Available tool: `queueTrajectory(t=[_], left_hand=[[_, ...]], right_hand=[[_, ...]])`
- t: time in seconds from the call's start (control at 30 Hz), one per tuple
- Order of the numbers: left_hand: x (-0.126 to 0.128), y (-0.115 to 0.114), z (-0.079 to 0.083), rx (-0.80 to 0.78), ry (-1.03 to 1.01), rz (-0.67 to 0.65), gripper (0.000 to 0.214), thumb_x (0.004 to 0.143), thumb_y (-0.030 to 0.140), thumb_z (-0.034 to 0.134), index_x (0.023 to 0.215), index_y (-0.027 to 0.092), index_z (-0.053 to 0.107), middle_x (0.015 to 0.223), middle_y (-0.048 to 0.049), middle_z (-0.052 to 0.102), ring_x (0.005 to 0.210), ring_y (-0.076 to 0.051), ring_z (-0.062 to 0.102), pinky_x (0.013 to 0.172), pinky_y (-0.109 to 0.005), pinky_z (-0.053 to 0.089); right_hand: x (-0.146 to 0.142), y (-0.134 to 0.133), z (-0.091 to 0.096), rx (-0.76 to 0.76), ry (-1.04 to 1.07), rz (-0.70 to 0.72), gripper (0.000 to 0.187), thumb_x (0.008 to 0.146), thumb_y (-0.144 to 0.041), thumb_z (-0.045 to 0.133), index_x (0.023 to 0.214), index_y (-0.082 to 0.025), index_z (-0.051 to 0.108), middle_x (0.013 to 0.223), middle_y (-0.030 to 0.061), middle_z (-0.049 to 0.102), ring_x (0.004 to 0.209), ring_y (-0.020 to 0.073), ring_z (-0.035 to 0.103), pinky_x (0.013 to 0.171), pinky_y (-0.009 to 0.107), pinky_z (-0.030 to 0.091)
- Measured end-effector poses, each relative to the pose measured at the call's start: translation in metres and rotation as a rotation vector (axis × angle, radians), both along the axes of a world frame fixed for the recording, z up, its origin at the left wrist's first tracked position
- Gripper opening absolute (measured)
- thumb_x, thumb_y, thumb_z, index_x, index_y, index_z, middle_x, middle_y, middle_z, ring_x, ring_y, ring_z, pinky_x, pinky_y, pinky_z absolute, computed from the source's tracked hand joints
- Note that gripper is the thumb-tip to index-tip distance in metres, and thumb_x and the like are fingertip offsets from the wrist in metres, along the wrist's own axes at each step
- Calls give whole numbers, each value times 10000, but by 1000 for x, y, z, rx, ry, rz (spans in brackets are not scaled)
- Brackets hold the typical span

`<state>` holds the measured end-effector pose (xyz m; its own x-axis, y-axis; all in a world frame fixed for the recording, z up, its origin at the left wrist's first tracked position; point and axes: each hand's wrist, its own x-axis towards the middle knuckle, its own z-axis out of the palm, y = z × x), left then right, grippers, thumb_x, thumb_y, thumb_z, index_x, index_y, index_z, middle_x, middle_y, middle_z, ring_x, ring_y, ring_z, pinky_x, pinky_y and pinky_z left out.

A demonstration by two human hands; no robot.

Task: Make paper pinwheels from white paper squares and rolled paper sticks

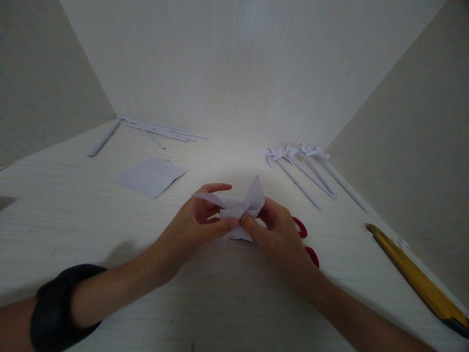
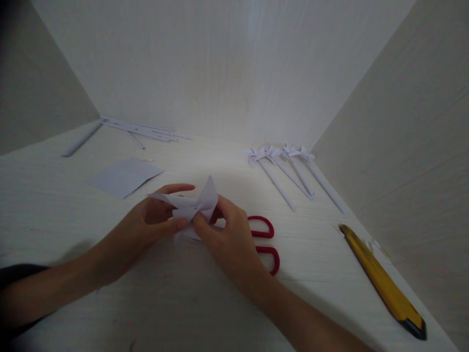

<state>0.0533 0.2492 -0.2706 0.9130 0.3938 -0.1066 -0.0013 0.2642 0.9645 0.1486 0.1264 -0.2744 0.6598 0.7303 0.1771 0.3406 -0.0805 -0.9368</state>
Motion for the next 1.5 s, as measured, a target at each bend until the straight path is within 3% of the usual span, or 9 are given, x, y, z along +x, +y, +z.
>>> queueTrajectory(t=[0.6, 1.5], left_hand=[[0, 2, -2, -91, -28, 0, 579, 695, 209, 743, 1216, 185, 493, 967, -71, 726, 845, -199, 687, 762, -301, 501], [0, 2, -1, -55, 42, 61, 569, 700, 278, 738, 1208, 194, 495, 849, -42, 715, 748, -189, 670, 672, -289, 485]], right_hand=[[1, 0, -2, 36, 12, 5, 146, 759, -254, 589, 851, -162, 653, 753, 41, 651, 741, 186, 620, 696, 323, 513], [1, 0, -1, 8, 65, 1, 148, 748, -270, 597, 835, -160, 642, 765, 49, 663, 734, 187, 625, 688, 323, 514]])
